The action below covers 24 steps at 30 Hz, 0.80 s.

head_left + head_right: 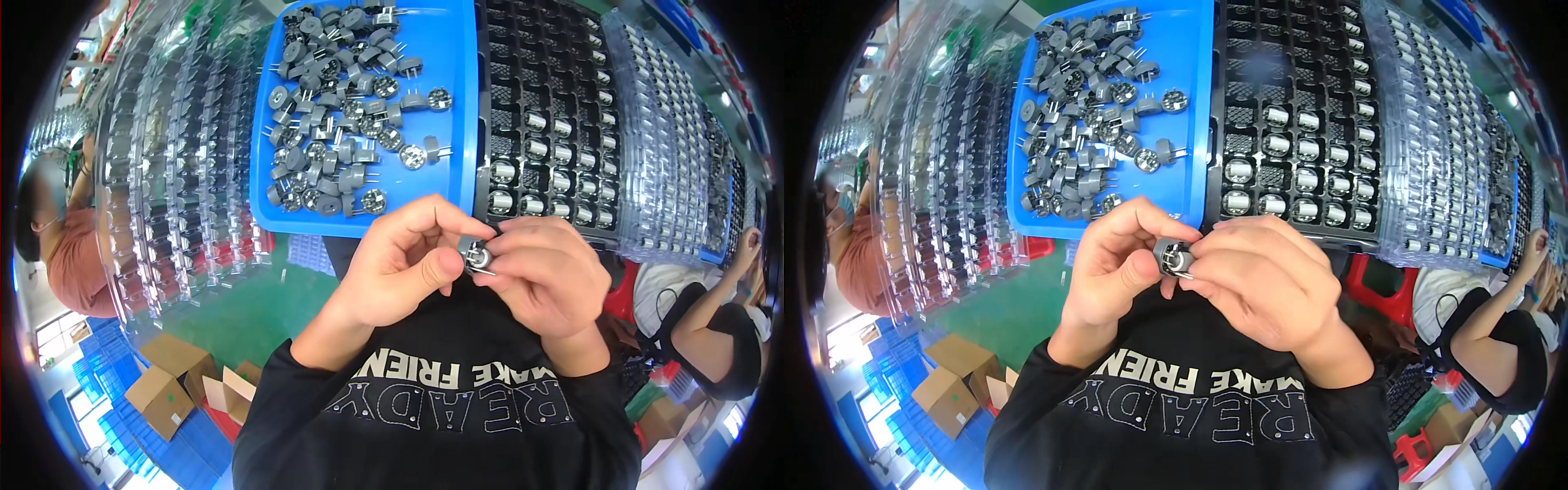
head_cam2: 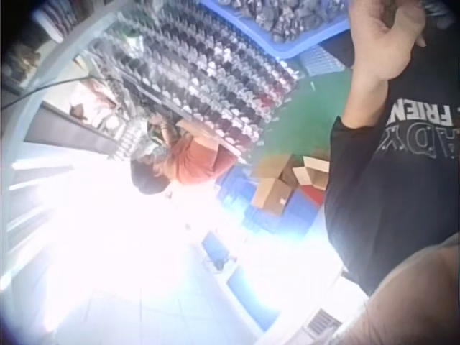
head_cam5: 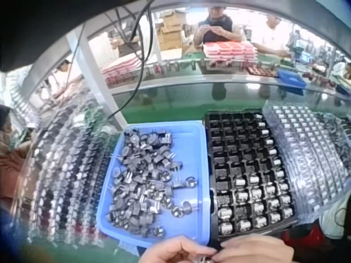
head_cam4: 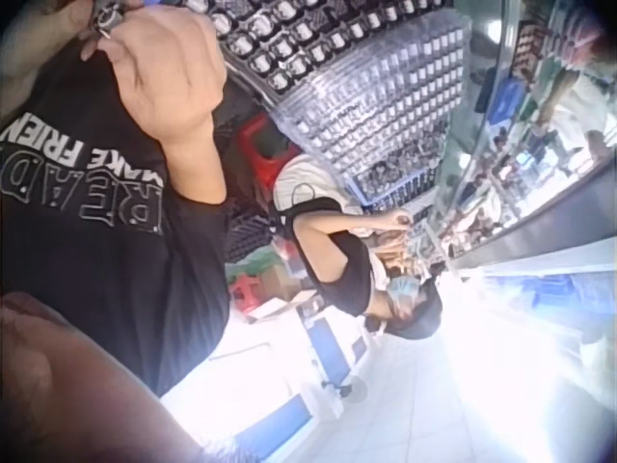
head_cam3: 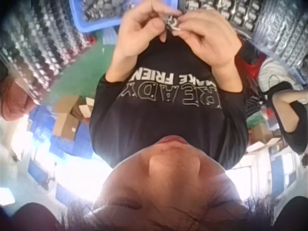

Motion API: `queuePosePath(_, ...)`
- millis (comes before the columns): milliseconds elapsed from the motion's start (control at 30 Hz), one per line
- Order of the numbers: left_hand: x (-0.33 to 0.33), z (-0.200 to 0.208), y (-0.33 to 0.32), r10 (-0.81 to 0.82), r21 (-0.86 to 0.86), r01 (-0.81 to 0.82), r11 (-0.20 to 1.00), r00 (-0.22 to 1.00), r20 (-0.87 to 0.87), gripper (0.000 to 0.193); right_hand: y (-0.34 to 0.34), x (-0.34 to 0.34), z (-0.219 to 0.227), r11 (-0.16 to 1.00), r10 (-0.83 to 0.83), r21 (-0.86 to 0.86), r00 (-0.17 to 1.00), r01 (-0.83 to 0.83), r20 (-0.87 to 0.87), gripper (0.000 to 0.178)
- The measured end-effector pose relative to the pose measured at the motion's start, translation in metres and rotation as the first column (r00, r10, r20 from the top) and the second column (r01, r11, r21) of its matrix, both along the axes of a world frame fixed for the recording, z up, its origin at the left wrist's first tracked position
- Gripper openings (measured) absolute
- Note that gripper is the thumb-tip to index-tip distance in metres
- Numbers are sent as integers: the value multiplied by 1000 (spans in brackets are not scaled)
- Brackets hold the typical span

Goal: Manually joining small metal components picked from different trays to assemble an electronic part.

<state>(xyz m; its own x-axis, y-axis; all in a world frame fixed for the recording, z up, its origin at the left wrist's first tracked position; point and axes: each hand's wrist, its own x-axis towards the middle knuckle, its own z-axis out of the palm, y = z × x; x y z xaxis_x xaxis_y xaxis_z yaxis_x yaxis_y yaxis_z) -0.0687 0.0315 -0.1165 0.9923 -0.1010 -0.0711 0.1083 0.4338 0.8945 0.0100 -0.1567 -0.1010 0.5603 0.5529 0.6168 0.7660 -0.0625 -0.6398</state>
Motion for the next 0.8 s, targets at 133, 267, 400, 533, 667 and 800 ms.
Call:
queuePosePath(133, -2, -3, -4, 56, 175, -58, 983, 998, 17, 39, -5, 3, -4, 1000, 19, 24, 962, -13, -274, 17)
queuePosePath(267, 17, 15, 4, 143, 798, -250, 548, 968, 206, 38, -8, 37, 3, 947, -258, -209, 965, 244, -43, 8)
queuePosePath(400, 46, 8, 11, 43, 903, -426, 60, 905, 424, 40, 4, 61, -2, 775, -319, -506, 926, 379, 204, 10)
queuePosePath(533, 61, -5, 13, 2, 925, -373, -77, 927, 374, 33, 20, 65, -15, 708, -298, -560, 901, 430, 315, 9)
queuePosePath(667, 56, -6, 24, 197, 924, -379, 52, 911, 363, 30, -12, 58, 8, 787, -316, -505, 935, 354, 162, 22)
queuePosePath(800, 42, 0, 37, 357, 871, -436, 225, 869, 342, 32, -105, 39, 40, 653, -612, -544, 790, 526, 30, 30)
